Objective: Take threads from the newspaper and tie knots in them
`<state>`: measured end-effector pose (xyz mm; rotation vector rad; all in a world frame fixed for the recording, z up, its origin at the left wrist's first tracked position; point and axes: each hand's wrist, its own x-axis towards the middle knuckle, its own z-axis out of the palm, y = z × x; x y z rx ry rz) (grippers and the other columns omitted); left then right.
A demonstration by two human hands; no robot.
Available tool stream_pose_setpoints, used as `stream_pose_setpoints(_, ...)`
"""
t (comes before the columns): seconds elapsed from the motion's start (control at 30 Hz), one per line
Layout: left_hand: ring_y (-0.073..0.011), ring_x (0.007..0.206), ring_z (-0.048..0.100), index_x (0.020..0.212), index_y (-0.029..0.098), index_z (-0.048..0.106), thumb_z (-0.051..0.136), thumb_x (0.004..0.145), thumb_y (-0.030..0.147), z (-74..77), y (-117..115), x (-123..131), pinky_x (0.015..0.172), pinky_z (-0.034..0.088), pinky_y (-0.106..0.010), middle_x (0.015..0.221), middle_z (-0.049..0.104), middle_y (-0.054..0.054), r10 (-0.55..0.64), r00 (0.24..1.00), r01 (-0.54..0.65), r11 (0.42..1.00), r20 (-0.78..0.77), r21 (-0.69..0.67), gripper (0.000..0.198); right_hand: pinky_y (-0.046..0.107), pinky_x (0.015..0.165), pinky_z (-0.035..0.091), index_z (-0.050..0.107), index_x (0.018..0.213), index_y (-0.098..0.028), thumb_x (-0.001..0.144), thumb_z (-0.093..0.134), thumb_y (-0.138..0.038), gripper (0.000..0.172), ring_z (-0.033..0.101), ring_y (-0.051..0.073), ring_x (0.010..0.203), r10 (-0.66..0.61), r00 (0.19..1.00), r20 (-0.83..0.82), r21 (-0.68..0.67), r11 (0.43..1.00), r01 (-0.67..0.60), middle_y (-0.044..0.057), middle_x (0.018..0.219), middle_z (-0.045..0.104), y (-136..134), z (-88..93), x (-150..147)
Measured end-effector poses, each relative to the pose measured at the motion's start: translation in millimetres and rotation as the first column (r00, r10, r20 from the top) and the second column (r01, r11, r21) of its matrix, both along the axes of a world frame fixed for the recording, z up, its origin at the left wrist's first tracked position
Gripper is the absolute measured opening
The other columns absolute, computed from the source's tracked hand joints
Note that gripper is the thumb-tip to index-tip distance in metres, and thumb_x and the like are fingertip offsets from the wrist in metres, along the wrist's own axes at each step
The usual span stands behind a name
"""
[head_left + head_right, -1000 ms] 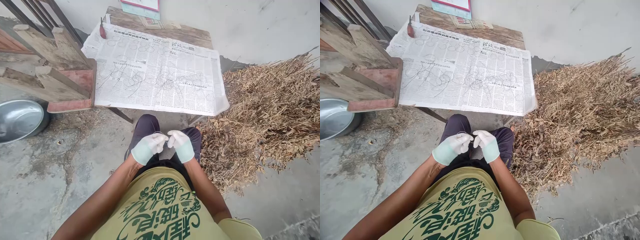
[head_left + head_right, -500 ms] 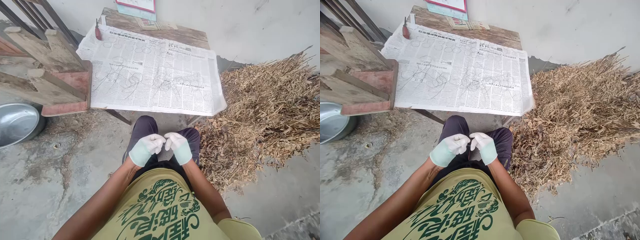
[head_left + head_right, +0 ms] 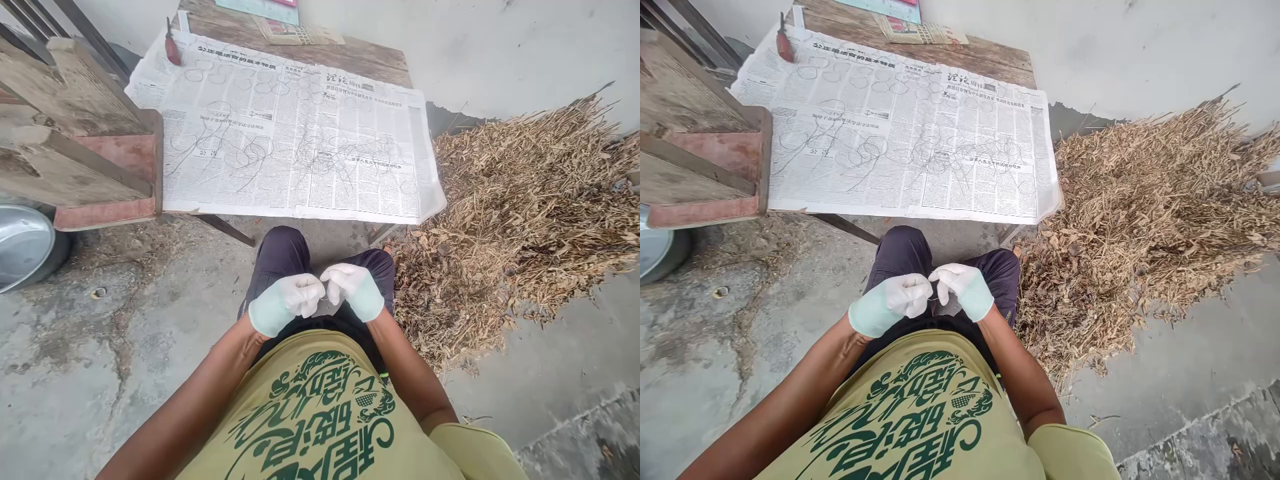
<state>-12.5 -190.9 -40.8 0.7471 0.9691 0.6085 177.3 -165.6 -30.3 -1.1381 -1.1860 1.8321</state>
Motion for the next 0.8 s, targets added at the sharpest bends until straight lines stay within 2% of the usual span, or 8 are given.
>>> stream_pose_setpoints(0.1, -0.0108, 0.045, 0.045, 0.076, 0.017, 0.060, 0.079, 0.072, 0.067, 1.7, -0.8, 2.4, 0.049, 0.029, -0.025, 0.049, 0.053, 0.002, 0.032, 0.999, -0.033, 0.999, -0.009, -0.030, 0.053, 0.025, 0.058, 0.045, 0.075, 0.091, -0.015, 0.093, 0.060, -0.038, 0.027, 0.055, 0.012, 0.050, 0.067, 0.998, 0.011, 0.020, 0.998, -0.067, -0.001, 0.054, 0.064, 3.4, 14.0, 4.1)
stream_pose_setpoints(0.2, -0.0115, 0.045, 0.045, 0.079, 0.018, 0.062, 0.080, 0.070, 0.066, -3.6, 1.8, 2.0, 0.047, 0.028, -0.025, 0.050, 0.055, 0.002, 0.099, 0.995, -0.100, 0.995, -0.034, -0.017, 0.052, 0.027, 0.063, 0.049, 0.075, 0.090, -0.015, 0.093, 0.061, -0.038, 0.027, 0.059, 0.013, 0.055, 0.043, 0.998, 0.044, 0.052, 0.998, -0.046, 0.000, 0.059, 0.066, 7.5, 21.6, 5.5)
stream_pose_setpoints(0.33, -0.0110, 0.047, 0.046, 0.083, 0.018, 0.063, 0.075, 0.080, 0.059, -12.1, 7.6, -1.8, 0.048, 0.027, -0.025, 0.054, 0.058, 0.001, 0.154, 0.987, -0.150, 0.985, -0.050, 0.081, 0.043, 0.028, 0.069, 0.053, 0.076, 0.102, -0.016, 0.093, 0.061, -0.041, 0.031, 0.065, 0.014, 0.064, -0.044, 0.999, 0.004, 0.063, 0.997, 0.044, 0.002, 0.070, 0.071, 8.3, 17.5, 2.4)
stream_pose_setpoints(0.5, -0.0107, 0.049, 0.046, 0.081, 0.018, 0.061, 0.071, 0.086, 0.056, -10.0, 14.1, -1.8, 0.050, 0.029, -0.026, 0.055, 0.059, 0.001, 0.151, 0.988, -0.149, 0.982, -0.010, 0.120, 0.040, 0.029, 0.066, 0.054, 0.075, 0.107, -0.015, 0.093, 0.058, -0.032, 0.028, 0.066, 0.015, 0.063, -0.157, 0.987, 0.009, 0.068, 0.985, 0.157, 0.003, 0.073, 0.072, 6.0, 8.7, -5.1)
stream_pose_setpoints(0.6, -0.0109, 0.048, 0.046, 0.082, 0.018, 0.061, 0.070, 0.086, 0.056, -5.1, 17.2, 0.4, 0.050, 0.028, -0.026, 0.055, 0.059, 0.001, 0.153, 0.988, -0.151, 0.979, -0.005, 0.134, 0.039, 0.030, 0.069, 0.056, 0.075, 0.107, -0.017, 0.091, 0.056, -0.025, 0.026, 0.067, 0.015, 0.065, -0.202, 0.967, 0.153, 0.174, 0.969, 0.175, 0.003, 0.076, 0.073, 6.1, 3.9, -9.3)
stream_pose_setpoints(0.67, -0.0110, 0.047, 0.044, 0.081, 0.018, 0.061, 0.069, 0.086, 0.055, 0.0, 18.3, 2.0, 0.049, 0.026, -0.026, 0.053, 0.058, 0.001, 0.161, 0.987, -0.156, 0.976, -0.025, 0.152, 0.038, 0.032, 0.077, 0.056, 0.075, 0.110, -0.020, 0.091, 0.054, -0.021, 0.028, 0.068, 0.016, 0.071, -0.230, 0.926, 0.299, 0.303, 0.943, 0.137, 0.003, 0.080, 0.074, 6.0, -0.1, -11.2)
stream_pose_setpoints(0.73, -0.0109, 0.047, 0.043, 0.079, 0.018, 0.060, 0.069, 0.086, 0.054, 5.8, 18.0, 3.5, 0.048, 0.024, -0.026, 0.052, 0.058, 0.001, 0.178, 0.982, -0.166, 0.973, -0.064, 0.163, 0.038, 0.034, 0.087, 0.055, 0.075, 0.113, -0.022, 0.093, 0.052, -0.019, 0.030, 0.069, 0.019, 0.080, -0.257, 0.857, 0.446, 0.460, 0.888, 0.027, 0.005, 0.087, 0.075, 4.7, -4.8, -12.0)
stream_pose_setpoints(0.8, -0.0108, 0.047, 0.043, 0.077, 0.018, 0.060, 0.069, 0.086, 0.053, 10.9, 16.4, 4.8, 0.048, 0.023, -0.026, 0.051, 0.058, 0.001, 0.194, 0.976, -0.177, 0.971, -0.094, 0.162, 0.037, 0.036, 0.090, 0.053, 0.075, 0.116, -0.020, 0.096, 0.049, -0.019, 0.032, 0.068, 0.022, 0.086, -0.286, 0.784, 0.551, 0.594, 0.795, -0.128, 0.009, 0.094, 0.075, 2.2, -9.6, -11.6)
